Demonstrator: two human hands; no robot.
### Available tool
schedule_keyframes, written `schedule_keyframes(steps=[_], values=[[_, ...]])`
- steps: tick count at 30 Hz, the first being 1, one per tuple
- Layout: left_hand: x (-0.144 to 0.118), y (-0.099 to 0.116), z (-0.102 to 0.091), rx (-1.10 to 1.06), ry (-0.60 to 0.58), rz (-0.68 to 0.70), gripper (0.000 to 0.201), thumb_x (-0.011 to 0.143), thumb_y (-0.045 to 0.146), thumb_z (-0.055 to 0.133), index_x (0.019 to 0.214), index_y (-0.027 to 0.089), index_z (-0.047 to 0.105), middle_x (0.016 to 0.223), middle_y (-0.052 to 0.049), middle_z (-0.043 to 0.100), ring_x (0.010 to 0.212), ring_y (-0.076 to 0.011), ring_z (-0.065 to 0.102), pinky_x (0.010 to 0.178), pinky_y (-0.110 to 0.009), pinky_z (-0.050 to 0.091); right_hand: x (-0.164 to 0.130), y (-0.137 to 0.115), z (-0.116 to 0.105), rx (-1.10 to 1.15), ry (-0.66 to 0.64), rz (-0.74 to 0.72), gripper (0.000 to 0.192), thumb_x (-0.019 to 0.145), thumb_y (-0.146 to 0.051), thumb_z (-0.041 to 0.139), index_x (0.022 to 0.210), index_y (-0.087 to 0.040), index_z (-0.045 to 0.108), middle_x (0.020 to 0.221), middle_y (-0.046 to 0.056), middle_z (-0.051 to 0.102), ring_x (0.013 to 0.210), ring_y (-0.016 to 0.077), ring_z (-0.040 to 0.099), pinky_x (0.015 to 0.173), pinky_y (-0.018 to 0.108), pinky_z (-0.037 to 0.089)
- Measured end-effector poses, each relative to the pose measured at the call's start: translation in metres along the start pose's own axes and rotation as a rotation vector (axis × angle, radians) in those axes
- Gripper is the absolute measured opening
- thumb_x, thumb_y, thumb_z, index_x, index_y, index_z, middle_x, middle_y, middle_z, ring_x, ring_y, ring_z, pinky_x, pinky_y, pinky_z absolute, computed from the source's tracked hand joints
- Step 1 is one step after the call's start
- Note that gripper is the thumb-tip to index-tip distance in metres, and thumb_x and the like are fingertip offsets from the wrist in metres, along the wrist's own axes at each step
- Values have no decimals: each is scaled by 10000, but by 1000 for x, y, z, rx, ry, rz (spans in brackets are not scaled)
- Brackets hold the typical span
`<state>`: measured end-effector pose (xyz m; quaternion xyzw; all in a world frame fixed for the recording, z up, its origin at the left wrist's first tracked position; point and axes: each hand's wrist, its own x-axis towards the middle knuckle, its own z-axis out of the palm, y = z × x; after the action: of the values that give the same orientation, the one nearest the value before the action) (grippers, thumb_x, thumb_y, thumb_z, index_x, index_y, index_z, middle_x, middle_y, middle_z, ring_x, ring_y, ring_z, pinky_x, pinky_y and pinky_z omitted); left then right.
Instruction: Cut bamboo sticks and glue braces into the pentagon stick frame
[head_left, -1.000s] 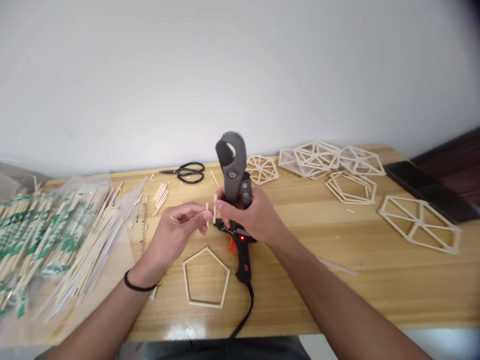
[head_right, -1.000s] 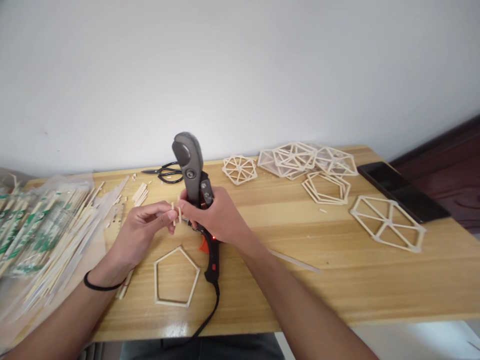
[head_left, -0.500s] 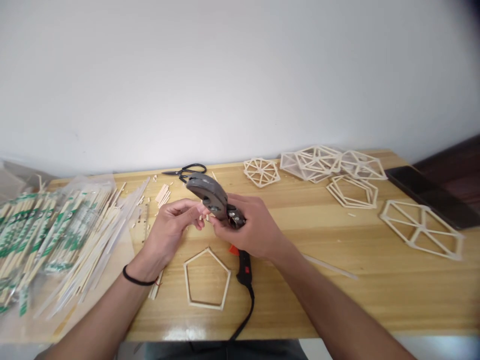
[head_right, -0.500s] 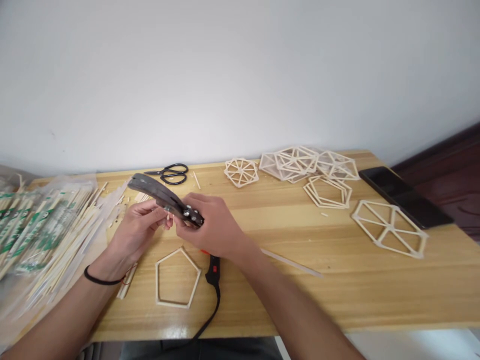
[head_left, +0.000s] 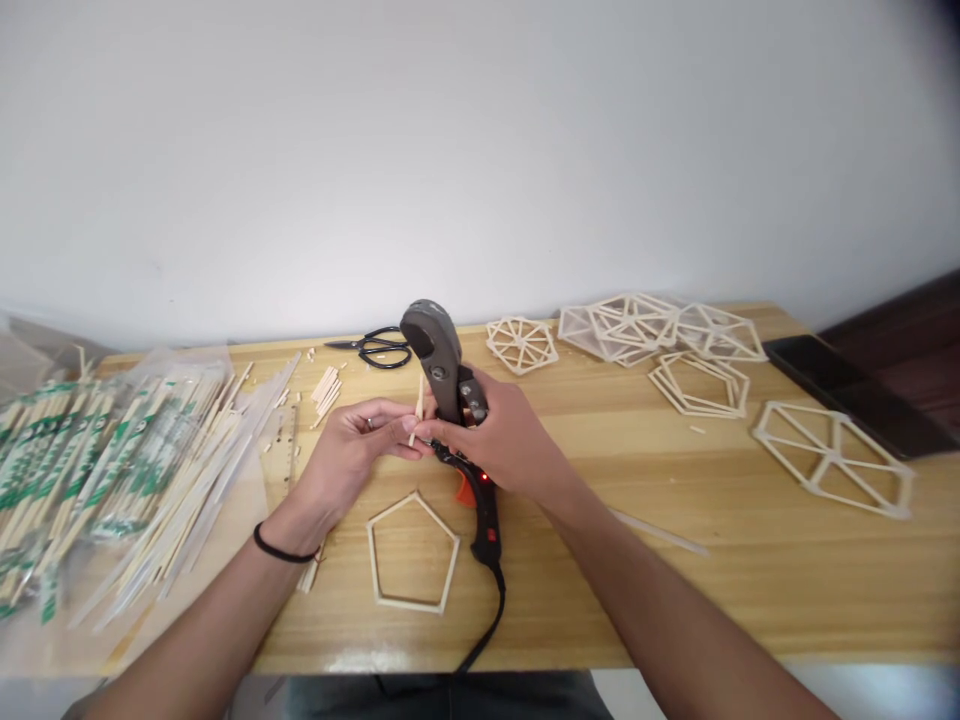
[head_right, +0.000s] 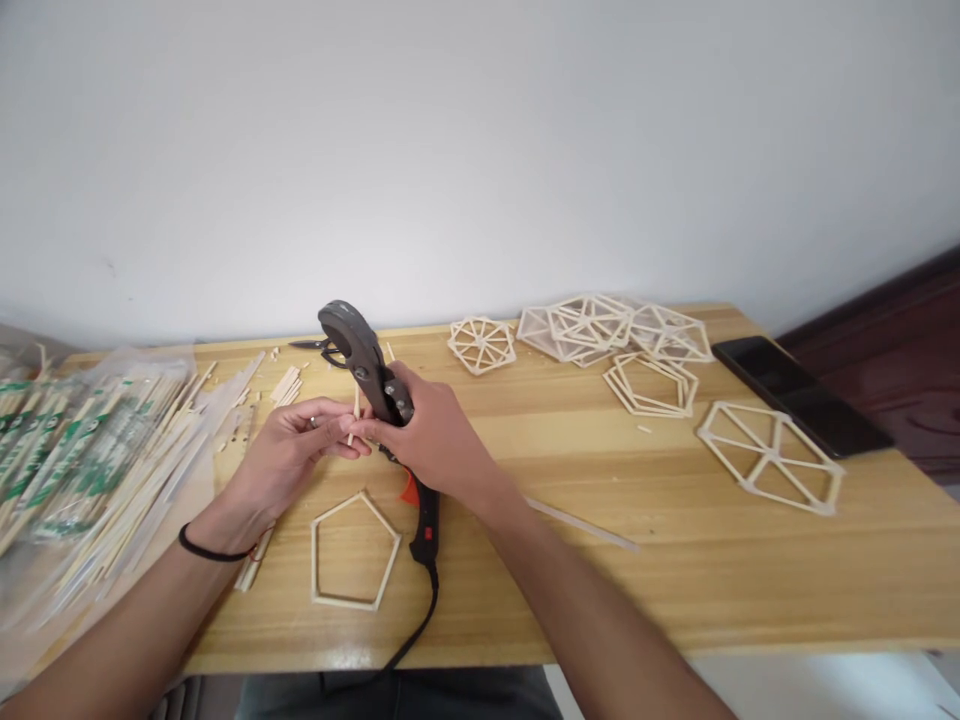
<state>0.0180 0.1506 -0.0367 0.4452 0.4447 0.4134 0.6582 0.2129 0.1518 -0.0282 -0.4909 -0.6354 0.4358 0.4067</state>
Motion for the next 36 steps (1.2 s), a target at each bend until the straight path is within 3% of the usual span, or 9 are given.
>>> schedule_keyframes(steps=[3,6,10,16,25,36], values=[[0,1,-2,10,-8,19,251,739,349,951,874,161,854,797,-65,834,685,-173,766,708,-273,621,0,1,-1,46,-6,-12,300,788,-342,870,963,-219,660,801,-16,754,712,176,661,693,298,506],[-1,4,-3,23,-14,21,230,737,334,952,862,167,855,757,-46,823,664,-160,758,688,-254,613,0,0,-4,154,-8,24,381,782,-371,872,1074,-212,686,739,-27,734,626,170,650,615,289,507],[-2,5,0,45,-29,-18,196,754,312,940,847,164,853,768,-45,824,690,-157,763,699,-245,612,0,-2,-9,264,-17,79,315,827,-444,818,988,-194,715,590,-45,660,496,155,606,532,282,494],[-2,3,3,4,-77,-74,221,782,323,923,894,150,845,919,-81,856,845,-200,807,825,-295,643,1,-2,-7,181,-13,72,215,829,-388,802,886,-195,728,575,-40,657,499,145,595,524,269,476],[-5,3,8,-45,-109,-109,287,772,334,935,896,140,764,902,-96,855,906,-247,825,877,-364,657,1,3,-4,132,13,49,245,840,-369,776,1004,-189,747,656,-29,690,550,153,635,587,282,523],[-6,1,10,-70,-136,-144,287,774,319,935,904,140,753,910,-81,842,928,-247,823,904,-379,662,1,5,-4,42,27,58,245,829,-384,774,966,-180,764,730,9,740,659,182,680,648,297,537]])
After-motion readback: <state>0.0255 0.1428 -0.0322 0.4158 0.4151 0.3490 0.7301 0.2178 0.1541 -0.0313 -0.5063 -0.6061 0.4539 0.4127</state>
